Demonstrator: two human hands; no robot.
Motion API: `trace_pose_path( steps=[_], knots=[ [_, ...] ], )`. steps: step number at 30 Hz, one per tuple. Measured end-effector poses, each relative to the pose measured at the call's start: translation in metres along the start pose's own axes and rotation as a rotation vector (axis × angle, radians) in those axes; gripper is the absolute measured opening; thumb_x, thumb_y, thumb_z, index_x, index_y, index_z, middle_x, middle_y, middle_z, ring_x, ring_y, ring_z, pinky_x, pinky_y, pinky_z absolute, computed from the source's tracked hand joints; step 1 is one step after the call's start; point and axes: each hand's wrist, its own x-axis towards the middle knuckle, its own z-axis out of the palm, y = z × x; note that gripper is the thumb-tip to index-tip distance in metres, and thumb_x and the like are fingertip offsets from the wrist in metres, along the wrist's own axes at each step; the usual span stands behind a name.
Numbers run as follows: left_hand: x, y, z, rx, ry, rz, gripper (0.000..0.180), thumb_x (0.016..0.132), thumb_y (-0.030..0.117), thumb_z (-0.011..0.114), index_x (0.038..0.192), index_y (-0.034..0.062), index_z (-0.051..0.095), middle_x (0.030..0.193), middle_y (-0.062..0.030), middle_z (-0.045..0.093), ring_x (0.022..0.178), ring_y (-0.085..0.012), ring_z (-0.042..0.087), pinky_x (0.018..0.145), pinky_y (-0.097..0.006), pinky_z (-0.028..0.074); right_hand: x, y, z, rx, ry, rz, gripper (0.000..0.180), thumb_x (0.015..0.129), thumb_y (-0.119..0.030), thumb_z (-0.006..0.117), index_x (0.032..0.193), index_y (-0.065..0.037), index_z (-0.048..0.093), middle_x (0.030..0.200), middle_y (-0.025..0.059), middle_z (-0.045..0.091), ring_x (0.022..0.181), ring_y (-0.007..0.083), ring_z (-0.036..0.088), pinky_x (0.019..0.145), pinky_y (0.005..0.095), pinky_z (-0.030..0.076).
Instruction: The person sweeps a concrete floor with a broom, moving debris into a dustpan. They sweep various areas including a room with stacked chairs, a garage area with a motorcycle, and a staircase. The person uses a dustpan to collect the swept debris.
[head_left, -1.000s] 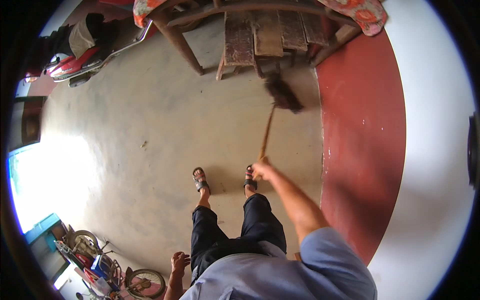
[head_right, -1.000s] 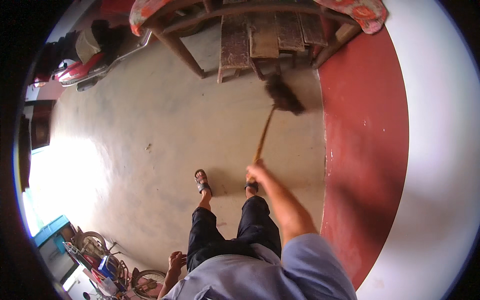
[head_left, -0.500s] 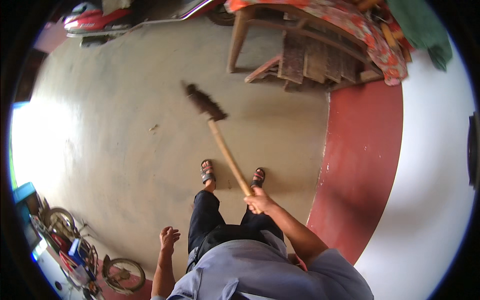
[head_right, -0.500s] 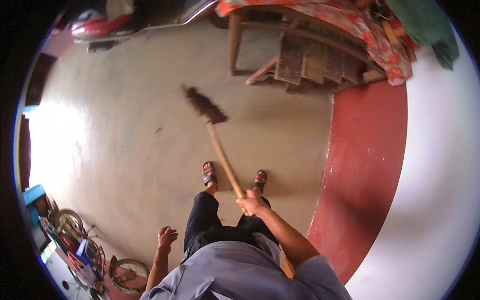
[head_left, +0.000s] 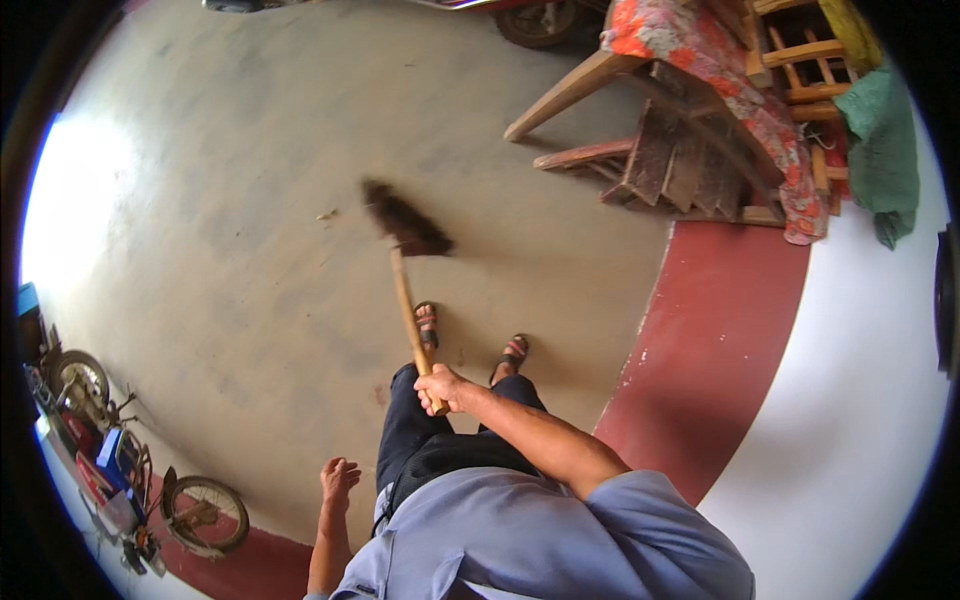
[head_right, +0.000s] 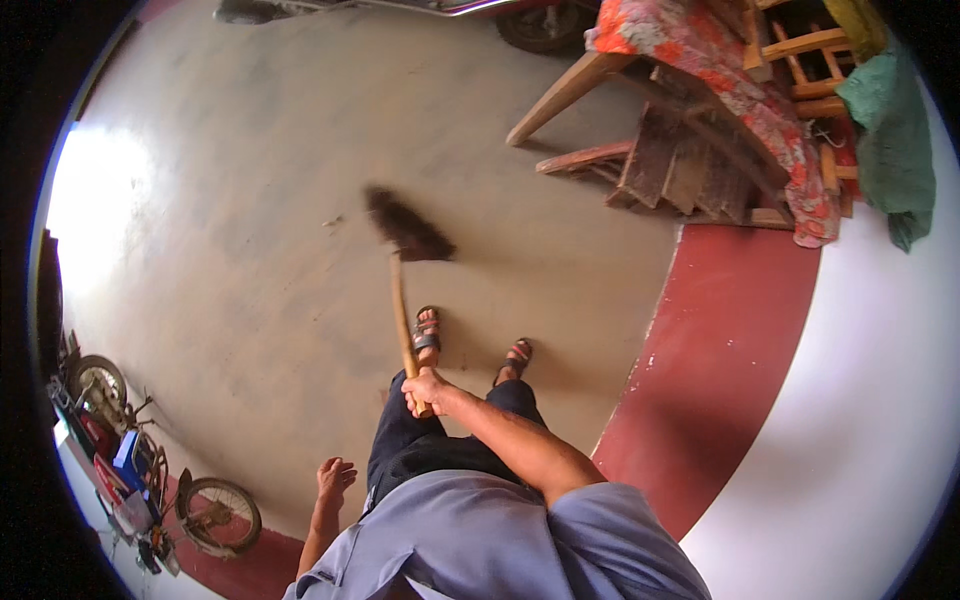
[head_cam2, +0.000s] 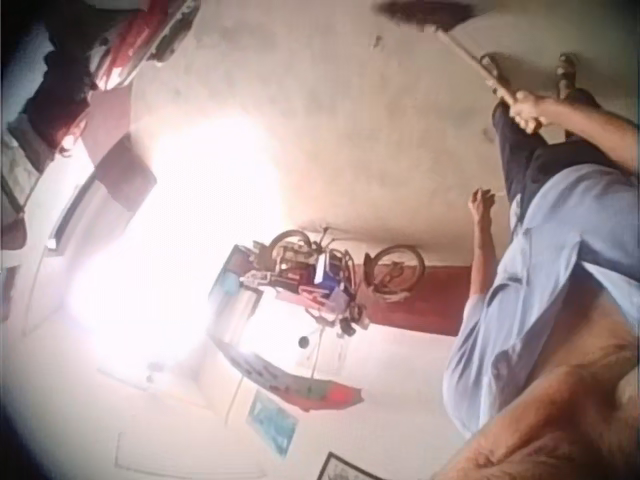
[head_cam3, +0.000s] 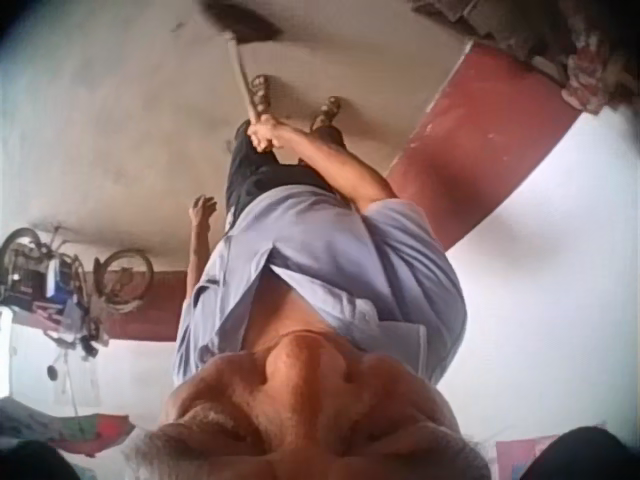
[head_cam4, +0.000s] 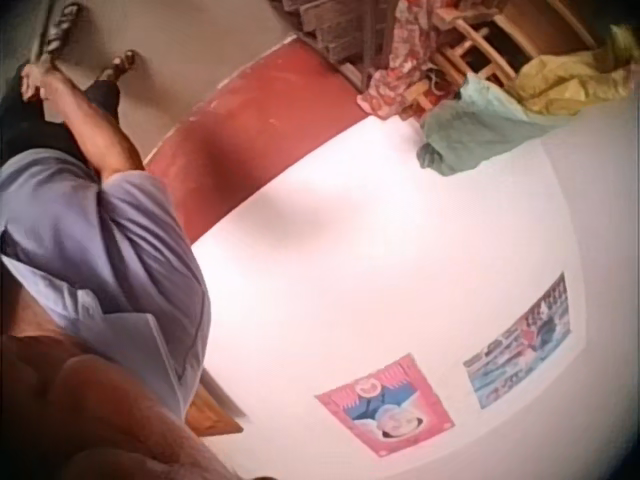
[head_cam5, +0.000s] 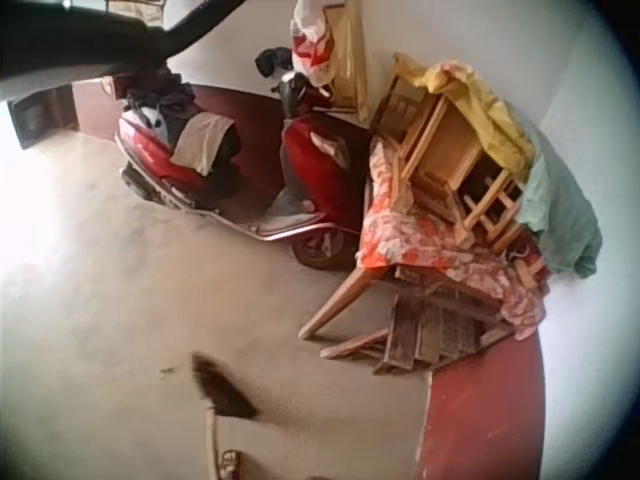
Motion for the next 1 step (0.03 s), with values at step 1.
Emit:
trace_pose_path(
  steps=[1],
  knots=[
    [0.0069, 0.0020, -0.0016, -0.022, -0.010, 0.021, 0.031, 0.081, 0.020, 0.046, 0.105, 0.0011, 0.043, 0.085, -0.0147, 0.058, 0.065, -0.0231, 0.058, 0.057, -0.032, 0.047, -0.0016, -0.0049, -0.0044, -0.083, -0.042, 0.000, 0.016, 0.072, -0.006, 0.051, 0.083, -0.003, 0.039, 0.053, 0.0093, 0.046, 0.042, 0.0198, 0.049, 0.034, 0.0337, 0.043]
  ],
)
